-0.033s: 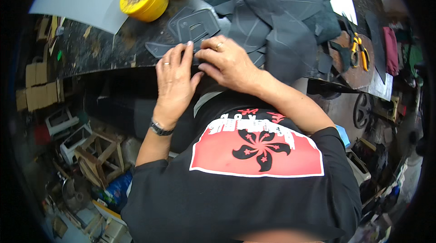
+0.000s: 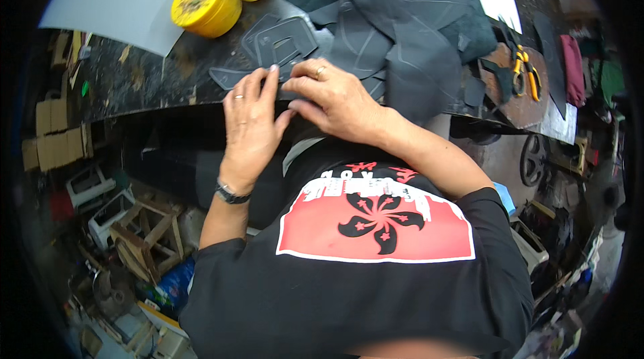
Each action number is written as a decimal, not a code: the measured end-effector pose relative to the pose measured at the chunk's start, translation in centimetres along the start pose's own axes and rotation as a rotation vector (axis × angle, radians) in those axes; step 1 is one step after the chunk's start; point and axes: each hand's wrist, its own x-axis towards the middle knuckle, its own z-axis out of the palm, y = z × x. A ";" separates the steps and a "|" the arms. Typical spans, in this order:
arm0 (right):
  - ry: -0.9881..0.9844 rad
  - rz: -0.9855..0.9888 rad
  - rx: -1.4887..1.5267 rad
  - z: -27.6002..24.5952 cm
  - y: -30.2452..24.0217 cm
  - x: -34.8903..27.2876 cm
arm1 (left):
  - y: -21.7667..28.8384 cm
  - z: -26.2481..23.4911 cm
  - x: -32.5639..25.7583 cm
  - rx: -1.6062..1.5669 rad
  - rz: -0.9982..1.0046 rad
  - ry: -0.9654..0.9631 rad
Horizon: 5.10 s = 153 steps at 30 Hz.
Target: The person uses shears to cut a black leather sheet along pre-drawn outlines. They repeatedly reposition the sheet, cut along the lines, and separate the cut pieces, placing them on the work surface.
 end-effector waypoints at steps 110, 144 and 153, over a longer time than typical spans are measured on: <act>0.614 0.685 0.981 -11.7 4.4 -8.4 | 11.8 8.2 4.8 -1.710 -0.217 -0.466; 0.635 0.688 0.956 -11.4 4.6 -8.3 | 11.8 9.1 4.5 -1.738 -0.184 -0.415; 0.624 0.673 0.974 -11.4 4.3 -8.2 | 11.8 9.2 4.4 -1.723 -0.183 -0.427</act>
